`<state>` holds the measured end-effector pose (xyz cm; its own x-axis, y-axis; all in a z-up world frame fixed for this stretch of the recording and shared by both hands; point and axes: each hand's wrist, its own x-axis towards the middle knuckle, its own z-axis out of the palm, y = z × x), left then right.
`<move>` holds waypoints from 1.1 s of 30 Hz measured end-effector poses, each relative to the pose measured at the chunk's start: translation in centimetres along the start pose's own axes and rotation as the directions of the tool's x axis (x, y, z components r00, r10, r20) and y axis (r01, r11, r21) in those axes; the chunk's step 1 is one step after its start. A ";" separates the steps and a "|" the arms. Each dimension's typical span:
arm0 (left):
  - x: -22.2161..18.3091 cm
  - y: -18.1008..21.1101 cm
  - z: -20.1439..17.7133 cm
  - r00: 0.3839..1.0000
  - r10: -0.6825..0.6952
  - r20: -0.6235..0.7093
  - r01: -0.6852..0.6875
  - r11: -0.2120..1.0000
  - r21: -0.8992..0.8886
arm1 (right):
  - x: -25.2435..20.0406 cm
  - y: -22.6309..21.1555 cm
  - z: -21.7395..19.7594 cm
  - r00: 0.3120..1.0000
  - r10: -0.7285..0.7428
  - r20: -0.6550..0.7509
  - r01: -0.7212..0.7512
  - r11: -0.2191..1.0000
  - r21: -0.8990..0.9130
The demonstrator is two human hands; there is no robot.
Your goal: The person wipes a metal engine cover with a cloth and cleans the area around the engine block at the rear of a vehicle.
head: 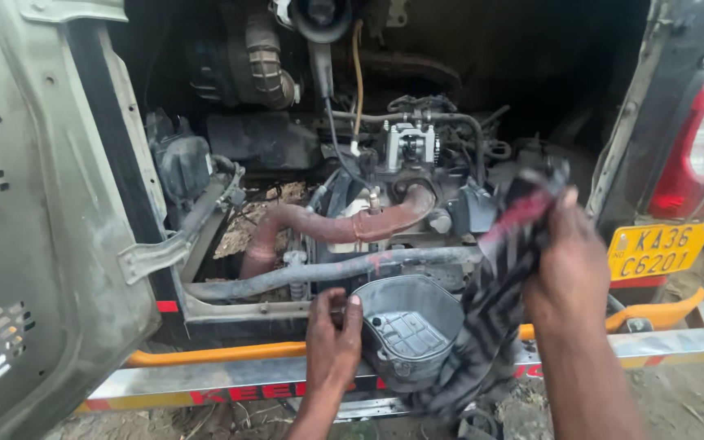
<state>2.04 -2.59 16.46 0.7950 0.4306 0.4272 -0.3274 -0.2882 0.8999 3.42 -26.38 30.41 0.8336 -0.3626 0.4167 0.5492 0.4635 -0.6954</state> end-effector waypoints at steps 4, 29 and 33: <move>3.0 5.3 -1.0 0.890 0.441 -0.117 -0.445 0.896 -0.008 | 5.8 -1.6 4.3 0.929 -0.345 0.135 0.361 0.926 -0.112; 31.7 19.6 10.5 0.662 0.641 0.389 -0.639 0.753 -0.154 | 20.5 0.6 11.9 0.829 -0.001 0.559 0.527 0.334 -0.781; 32.7 16.5 10.5 0.589 0.667 0.456 -0.781 0.615 0.108 | 19.2 0.5 12.7 0.856 0.307 0.415 0.391 0.140 -0.910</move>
<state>27.97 -2.21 44.31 0.4827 -0.3288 0.8117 -0.7671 -0.6059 0.2108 20.46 -22.81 45.45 0.9068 0.1676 0.3868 0.3492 -0.8127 -0.4665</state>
